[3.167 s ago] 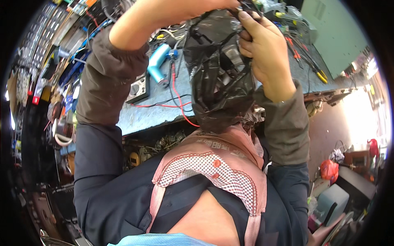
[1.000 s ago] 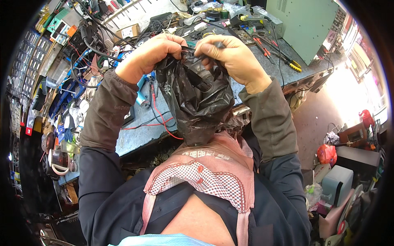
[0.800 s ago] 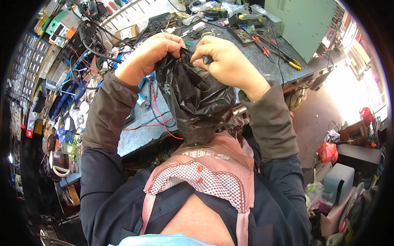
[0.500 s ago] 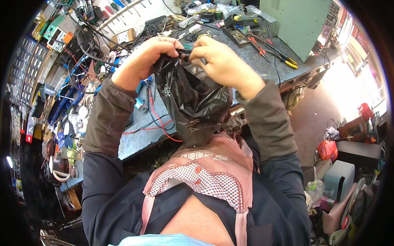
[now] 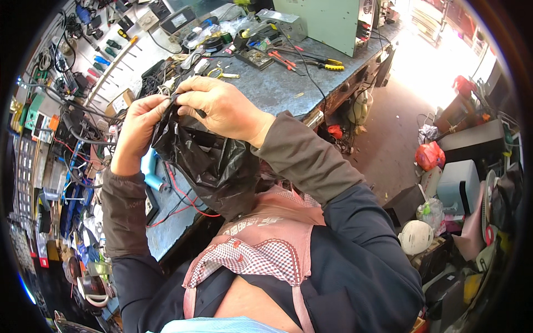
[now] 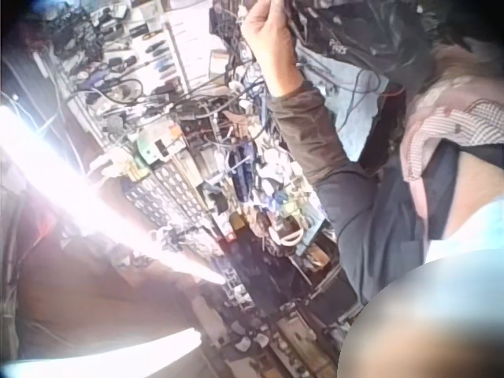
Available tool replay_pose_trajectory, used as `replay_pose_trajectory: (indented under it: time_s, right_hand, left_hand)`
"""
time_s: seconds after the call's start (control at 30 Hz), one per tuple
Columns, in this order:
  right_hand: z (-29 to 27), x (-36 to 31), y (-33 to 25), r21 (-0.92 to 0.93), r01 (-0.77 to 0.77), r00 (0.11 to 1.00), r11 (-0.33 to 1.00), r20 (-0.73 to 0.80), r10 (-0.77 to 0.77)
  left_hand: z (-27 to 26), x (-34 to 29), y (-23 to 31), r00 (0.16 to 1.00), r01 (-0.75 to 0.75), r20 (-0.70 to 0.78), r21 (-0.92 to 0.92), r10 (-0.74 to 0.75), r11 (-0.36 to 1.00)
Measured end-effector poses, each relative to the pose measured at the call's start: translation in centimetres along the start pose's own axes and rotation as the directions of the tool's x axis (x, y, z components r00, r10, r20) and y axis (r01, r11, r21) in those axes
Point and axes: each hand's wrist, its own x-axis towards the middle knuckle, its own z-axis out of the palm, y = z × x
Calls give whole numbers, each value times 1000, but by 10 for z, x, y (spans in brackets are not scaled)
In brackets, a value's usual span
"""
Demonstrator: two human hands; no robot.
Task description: The person unpacks a teal handheld device from a black plastic bag, then repeatedly attaches and detaches a black cylindrical attachment to the device's nozzle. The person also handles a power cable and briefly picks up pliers from the cluttered workbench.
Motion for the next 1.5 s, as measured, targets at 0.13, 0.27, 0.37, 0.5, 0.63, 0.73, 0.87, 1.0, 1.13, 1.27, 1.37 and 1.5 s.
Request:
replay_pose_trajectory:
  time_s: [0.13, 0.27, 0.37, 0.5, 0.63, 0.73, 0.87, 1.0, 1.13, 1.27, 1.37, 1.5]
  right_hand:
    - [-13, -18, -2, -386, 95, 990, 917, -60, -128]
    - [-26, -65, -10, -457, -57, 998, 888, -18, 55]
    - [-19, -72, -31, -182, -458, 889, 870, -119, 443]
    - [-29, -64, -93, -13, -563, 818, 826, 133, 560]
    - [-14, -76, -106, -274, -561, 786, 781, 119, 607]
    - [-27, -76, -89, 30, -820, 573, 572, 15, 820]
    - [-54, -89, -82, 489, -612, 628, 621, -177, 758]
    - [-132, -81, -78, 301, -671, 504, 678, -486, 714]
    - [-224, -54, -48, -279, -662, 681, 696, -611, 404]
    - [-291, -41, 46, -320, -575, 778, 753, -498, 382]
    - [-297, -35, 127, -361, -603, 778, 711, -464, 424]
    - [-279, -36, 210, -576, -534, 844, 619, -406, 351]
  left_hand:
    - [-23, 5, -27, 951, -132, -238, 261, 196, 956]
    - [-39, -14, -66, 902, -132, -375, 229, 213, 964]
    - [-4, -20, -61, 833, -187, -465, 274, 300, 943]
    - [39, -22, -52, 690, -292, -606, 268, 396, 918]
    - [103, -21, -24, 657, -378, -586, 288, 474, 880]
    - [147, -29, 1, 711, -518, -476, 145, 518, 843]
    - [173, -17, 5, 784, -576, -211, 105, 584, 811]
    - [176, -21, 22, 559, -798, 2, 276, 829, 537]
    - [145, -43, -32, 659, -689, 119, 489, 742, 534]
    - [128, -56, -114, 899, -350, 90, 737, 429, 578]
    - [135, -67, -141, 973, -103, -31, 829, 229, 549]
    - [137, -60, -161, 957, -102, -54, 856, 284, 507]
